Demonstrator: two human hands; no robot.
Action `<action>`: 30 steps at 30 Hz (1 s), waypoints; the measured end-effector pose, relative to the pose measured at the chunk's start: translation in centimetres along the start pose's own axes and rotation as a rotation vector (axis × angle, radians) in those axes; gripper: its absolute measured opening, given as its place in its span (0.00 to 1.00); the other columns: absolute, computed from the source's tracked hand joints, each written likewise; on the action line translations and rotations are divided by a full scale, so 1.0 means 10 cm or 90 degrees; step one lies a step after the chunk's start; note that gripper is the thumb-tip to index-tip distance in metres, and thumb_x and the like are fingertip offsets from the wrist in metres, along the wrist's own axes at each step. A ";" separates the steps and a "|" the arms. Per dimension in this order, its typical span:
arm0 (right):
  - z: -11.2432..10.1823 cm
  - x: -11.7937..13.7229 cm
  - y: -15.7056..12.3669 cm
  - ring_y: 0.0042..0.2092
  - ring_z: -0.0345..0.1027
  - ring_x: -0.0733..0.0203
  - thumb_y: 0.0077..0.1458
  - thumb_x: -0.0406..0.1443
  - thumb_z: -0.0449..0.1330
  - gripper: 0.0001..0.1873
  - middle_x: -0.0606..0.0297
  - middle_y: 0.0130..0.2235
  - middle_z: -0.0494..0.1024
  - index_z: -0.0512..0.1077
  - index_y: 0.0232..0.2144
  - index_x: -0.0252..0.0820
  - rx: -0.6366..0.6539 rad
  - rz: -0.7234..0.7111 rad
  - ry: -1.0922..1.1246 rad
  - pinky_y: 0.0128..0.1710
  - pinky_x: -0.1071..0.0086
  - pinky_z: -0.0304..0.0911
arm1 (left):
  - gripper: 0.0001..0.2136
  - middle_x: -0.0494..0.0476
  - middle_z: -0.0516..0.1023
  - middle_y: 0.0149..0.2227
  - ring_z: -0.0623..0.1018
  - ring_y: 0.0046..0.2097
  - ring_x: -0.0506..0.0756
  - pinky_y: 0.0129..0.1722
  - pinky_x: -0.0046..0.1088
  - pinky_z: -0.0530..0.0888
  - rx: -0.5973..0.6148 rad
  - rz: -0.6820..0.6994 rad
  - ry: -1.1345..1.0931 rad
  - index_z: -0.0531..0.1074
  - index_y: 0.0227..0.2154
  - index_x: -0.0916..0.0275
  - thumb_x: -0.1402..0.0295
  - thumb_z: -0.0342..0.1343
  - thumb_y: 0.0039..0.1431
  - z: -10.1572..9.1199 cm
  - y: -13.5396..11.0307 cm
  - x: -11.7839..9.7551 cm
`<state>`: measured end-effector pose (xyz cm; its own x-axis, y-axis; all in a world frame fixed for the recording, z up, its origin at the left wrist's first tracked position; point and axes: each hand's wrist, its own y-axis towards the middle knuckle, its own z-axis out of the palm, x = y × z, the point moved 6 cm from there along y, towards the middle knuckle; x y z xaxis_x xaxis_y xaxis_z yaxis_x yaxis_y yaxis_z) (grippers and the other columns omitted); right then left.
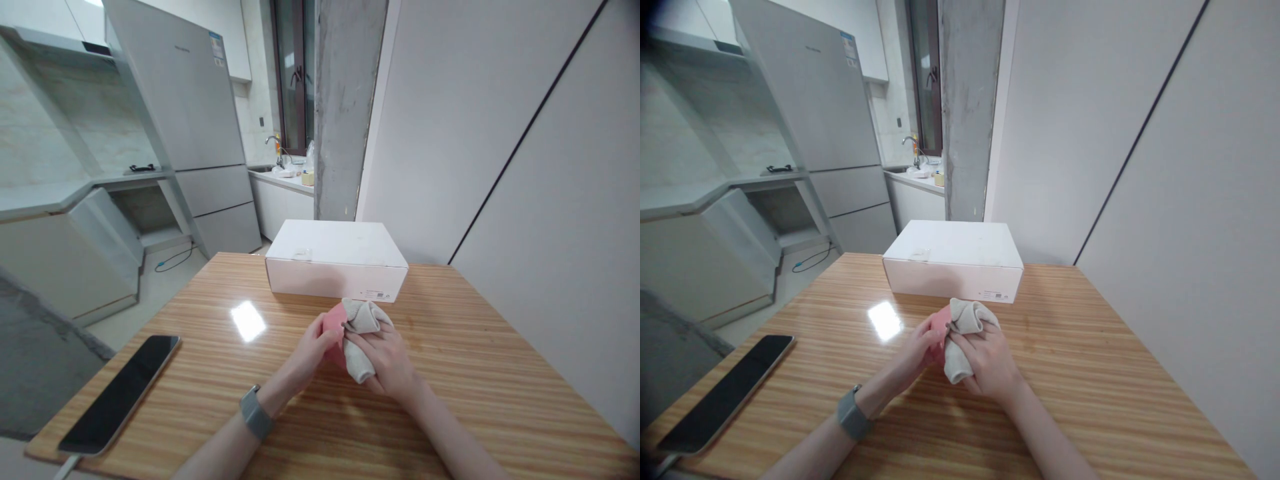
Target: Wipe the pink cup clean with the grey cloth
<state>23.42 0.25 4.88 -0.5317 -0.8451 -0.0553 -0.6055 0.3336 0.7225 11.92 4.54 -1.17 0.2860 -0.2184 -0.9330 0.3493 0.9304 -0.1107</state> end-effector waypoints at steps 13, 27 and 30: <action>0.05 0.05 0.04 0.43 0.74 0.46 0.54 0.38 0.47 0.26 0.53 0.38 0.82 0.66 0.53 0.34 0.008 -0.004 0.018 0.44 0.52 0.65 | 0.22 0.62 0.79 0.44 0.75 0.45 0.59 0.44 0.32 0.69 0.031 0.009 -0.009 0.75 0.45 0.67 0.58 0.62 0.51 0.00 -0.02 -0.08; 0.12 0.14 0.10 0.45 0.74 0.47 0.54 0.39 0.48 0.25 0.51 0.40 0.81 0.67 0.52 0.35 0.044 -0.027 0.039 0.46 0.53 0.66 | 0.20 0.46 0.64 0.18 0.65 0.23 0.49 0.24 0.25 0.61 -0.085 0.059 0.144 0.64 0.19 0.61 0.50 0.56 0.52 -0.16 0.00 -0.16; 0.11 0.08 0.10 0.45 0.73 0.44 0.54 0.39 0.48 0.24 0.50 0.40 0.81 0.68 0.50 0.35 0.038 0.000 0.006 0.47 0.50 0.64 | 0.17 0.46 0.66 0.21 0.66 0.25 0.48 0.24 0.24 0.62 -0.088 0.061 0.140 0.66 0.25 0.62 0.52 0.59 0.50 -0.14 0.00 -0.15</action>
<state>21.77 0.34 4.83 -0.5260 -0.8491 -0.0488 -0.6400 0.3574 0.6802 10.22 5.23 -0.26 0.1056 -0.0720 -0.9918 0.2006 0.9784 -0.0497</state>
